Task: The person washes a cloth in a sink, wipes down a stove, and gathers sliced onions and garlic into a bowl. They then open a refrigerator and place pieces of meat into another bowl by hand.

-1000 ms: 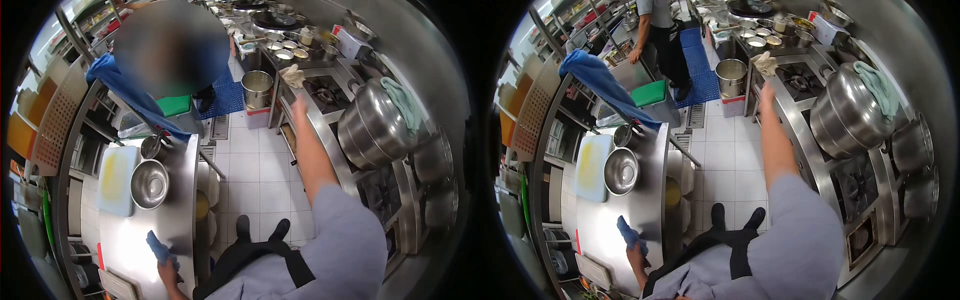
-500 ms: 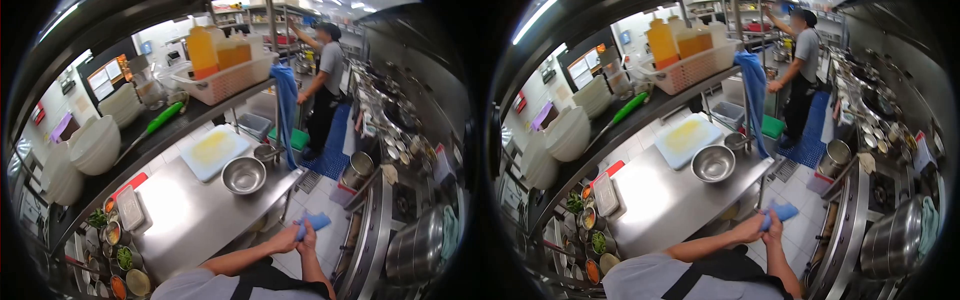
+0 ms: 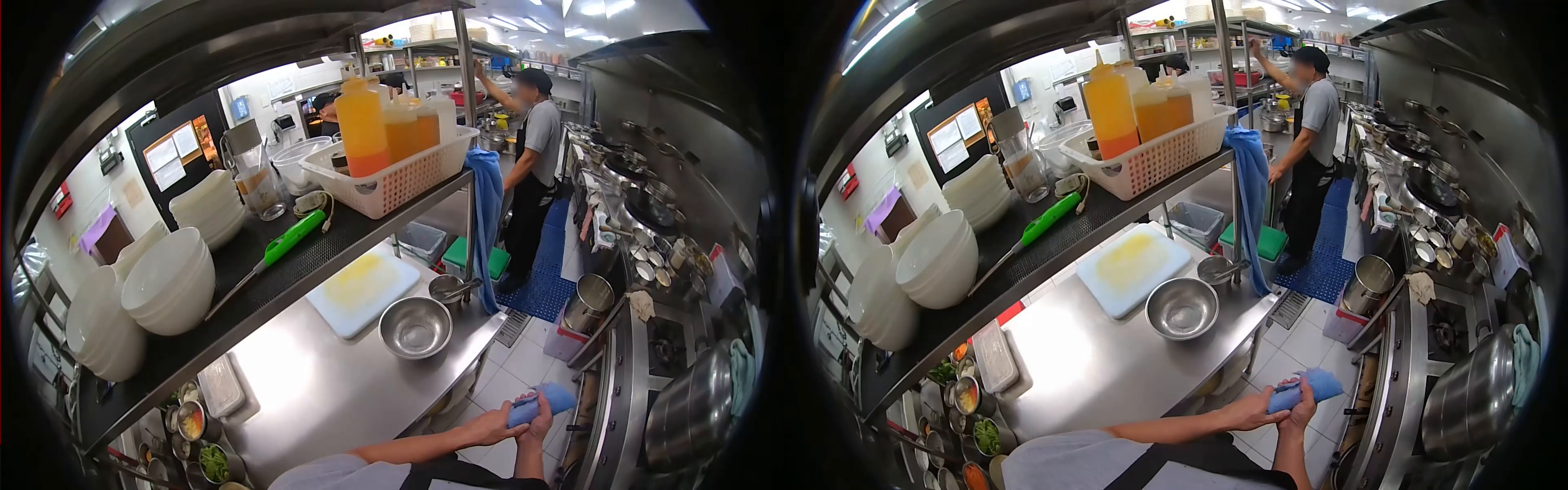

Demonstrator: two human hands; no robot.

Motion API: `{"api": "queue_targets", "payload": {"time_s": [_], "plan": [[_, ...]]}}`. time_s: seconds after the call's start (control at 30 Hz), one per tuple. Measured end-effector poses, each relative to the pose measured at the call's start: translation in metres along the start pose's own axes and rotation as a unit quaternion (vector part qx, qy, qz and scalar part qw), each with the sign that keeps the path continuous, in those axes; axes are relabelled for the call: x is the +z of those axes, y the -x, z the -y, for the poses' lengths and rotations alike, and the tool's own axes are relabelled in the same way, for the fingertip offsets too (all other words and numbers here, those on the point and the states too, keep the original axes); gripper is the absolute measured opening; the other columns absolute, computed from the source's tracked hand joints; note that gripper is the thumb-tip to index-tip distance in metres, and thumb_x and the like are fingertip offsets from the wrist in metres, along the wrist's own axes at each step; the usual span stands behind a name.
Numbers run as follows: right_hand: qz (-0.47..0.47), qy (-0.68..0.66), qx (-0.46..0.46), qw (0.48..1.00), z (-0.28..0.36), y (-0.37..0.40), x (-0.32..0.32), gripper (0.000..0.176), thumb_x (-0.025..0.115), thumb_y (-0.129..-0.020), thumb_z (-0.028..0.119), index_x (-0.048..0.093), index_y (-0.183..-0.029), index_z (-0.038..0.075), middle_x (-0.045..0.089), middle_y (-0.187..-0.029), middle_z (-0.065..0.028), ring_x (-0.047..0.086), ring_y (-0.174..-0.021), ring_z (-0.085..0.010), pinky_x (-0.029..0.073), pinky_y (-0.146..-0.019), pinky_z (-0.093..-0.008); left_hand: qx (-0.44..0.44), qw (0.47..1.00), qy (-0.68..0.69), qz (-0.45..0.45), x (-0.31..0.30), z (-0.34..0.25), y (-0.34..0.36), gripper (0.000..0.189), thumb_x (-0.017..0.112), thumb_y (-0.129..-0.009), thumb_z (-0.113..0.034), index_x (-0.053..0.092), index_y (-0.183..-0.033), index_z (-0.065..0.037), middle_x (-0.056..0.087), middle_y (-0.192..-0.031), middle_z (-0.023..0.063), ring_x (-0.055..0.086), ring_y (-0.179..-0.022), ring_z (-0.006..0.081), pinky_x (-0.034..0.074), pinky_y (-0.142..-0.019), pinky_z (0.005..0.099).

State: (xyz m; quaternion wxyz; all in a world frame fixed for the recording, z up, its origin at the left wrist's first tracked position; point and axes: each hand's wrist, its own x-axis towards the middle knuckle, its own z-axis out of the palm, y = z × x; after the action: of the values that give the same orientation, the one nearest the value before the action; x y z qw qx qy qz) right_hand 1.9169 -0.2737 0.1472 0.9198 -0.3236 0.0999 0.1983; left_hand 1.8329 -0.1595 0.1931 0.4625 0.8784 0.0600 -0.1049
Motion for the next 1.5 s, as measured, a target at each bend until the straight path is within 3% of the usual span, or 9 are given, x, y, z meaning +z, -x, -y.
{"api": "queue_targets", "payload": {"time_s": [0.33, 0.4, 0.5, 0.8, 0.9, 1.17, 1.3, 1.37, 1.5], "plan": [[-0.161, -0.065, -0.121, 0.977, 0.053, 0.049, -0.05, 0.016, 0.062, -0.089, 0.029, 0.054, -0.081, 0.017, 0.048, -0.062, 0.0032, 0.048, -0.049, -0.011, 0.043, -0.046, -0.03, 0.238, 0.953, -0.051, 0.182, 0.076, 0.009, -0.047, 0.067, 0.042, -0.097, -0.053, 0.033, -0.143, -0.005, 0.065, -0.105, 0.0259, 0.065, -0.091, 0.0391, 0.049, -0.08, 0.0487], [-0.109, -0.119, -0.118, 0.98, 0.073, 0.068, -0.08, 0.028, 0.06, -0.09, 0.032, 0.045, -0.069, 0.021, 0.039, -0.053, 0.0053, 0.042, -0.043, -0.0093, 0.036, -0.041, -0.028, 0.159, 0.894, 0.012, 0.419, 0.096, 0.011, -0.07, 0.053, 0.058, -0.092, -0.035, 0.048, -0.134, -0.004, 0.067, -0.103, 0.0198, 0.066, -0.091, 0.0259, 0.05, -0.084, 0.0385], [-0.119, -0.248, -0.12, 0.954, 0.086, 0.101, -0.129, 0.02, 0.066, -0.087, 0.024, 0.05, -0.079, 0.015, 0.042, -0.055, -0.0003, 0.044, -0.044, -0.0136, 0.039, -0.044, -0.0295, 0.02, 0.895, 0.059, 0.441, 0.118, -0.077, -0.05, 0.059, 0.068, -0.086, -0.019, 0.044, -0.136, -0.003, 0.067, -0.099, 0.0115, 0.066, -0.092, 0.0175, 0.053, -0.08, 0.0354], [-0.325, -0.141, -0.53, 0.771, 0.254, 0.265, -0.255, 0.023, 0.062, -0.086, 0.027, 0.058, -0.097, 0.007, 0.042, -0.057, -0.0008, 0.046, -0.05, -0.0158, 0.041, -0.05, -0.0313, 0.384, 0.826, 0.032, 0.41, 0.276, -0.177, -0.044, 0.048, 0.066, -0.09, -0.014, 0.05, -0.135, -0.004, 0.065, -0.112, 0.0108, 0.064, -0.102, 0.0171, 0.049, -0.088, 0.0276], [-0.232, -0.143, -0.629, 0.728, 0.351, 0.302, -0.33, 0.028, 0.06, -0.086, 0.031, 0.057, -0.1, 0.007, 0.038, -0.056, -0.0004, 0.042, -0.051, -0.0161, 0.039, -0.054, -0.0329, 0.196, 0.852, 0.086, 0.478, 0.312, -0.175, -0.073, 0.039, 0.063, -0.091, -0.013, 0.056, -0.129, -0.005, 0.066, -0.111, 0.014, 0.067, -0.098, 0.0216, 0.052, -0.086, 0.032], [-0.347, -0.053, -0.635, 0.688, 0.48, 0.243, -0.427, 0.025, 0.064, -0.082, 0.021, 0.059, -0.099, 0.003, 0.051, -0.065, -0.0058, 0.05, -0.05, -0.0207, 0.047, -0.049, -0.037, 0.164, 0.922, -0.144, 0.32, 0.314, -0.003, -0.144, 0.033, 0.057, -0.094, -0.026, 0.063, -0.114, -0.001, 0.068, -0.083, 0.0123, 0.063, -0.075, 0.0151, 0.05, -0.071, 0.0283], [-0.42, 0.066, -0.627, 0.653, 0.499, 0.185, -0.429, 0.025, 0.073, -0.077, 0.012, 0.064, -0.099, 0.003, 0.063, -0.079, -0.0065, 0.059, -0.057, -0.0188, 0.05, -0.051, -0.0334, 0.06, 0.903, -0.241, 0.35, 0.246, 0.091, -0.144, 0.038, 0.057, -0.091, -0.038, 0.066, -0.097, -0.002, 0.067, -0.082, 0.0181, 0.067, -0.083, 0.0313, 0.05, -0.071, 0.0413], [-0.423, 0.068, -0.614, 0.663, 0.494, 0.16, -0.439, 0.029, 0.076, -0.075, 0.012, 0.065, -0.1, 0.003, 0.066, -0.085, -0.006, 0.061, -0.061, -0.0172, 0.05, -0.052, -0.0326, 0.246, 0.805, -0.401, 0.362, 0.214, 0.145, -0.144, 0.042, 0.056, -0.091, -0.042, 0.063, -0.094, 0.0, 0.067, -0.081, 0.0149, 0.067, -0.08, 0.0296, 0.05, -0.071, 0.0408], [-0.462, 0.074, -0.574, 0.672, 0.488, 0.146, -0.421, 0.03, 0.076, -0.077, 0.013, 0.065, -0.101, 0.002, 0.068, -0.091, -0.0055, 0.064, -0.076, -0.016, 0.051, -0.067, -0.0311, -0.044, 0.887, -0.26, 0.378, 0.176, 0.264, -0.167, 0.039, 0.054, -0.093, -0.04, 0.06, -0.098, -0.002, 0.067, -0.084, 0.0141, 0.066, -0.076, 0.0245, 0.052, -0.068, 0.0391]]}}
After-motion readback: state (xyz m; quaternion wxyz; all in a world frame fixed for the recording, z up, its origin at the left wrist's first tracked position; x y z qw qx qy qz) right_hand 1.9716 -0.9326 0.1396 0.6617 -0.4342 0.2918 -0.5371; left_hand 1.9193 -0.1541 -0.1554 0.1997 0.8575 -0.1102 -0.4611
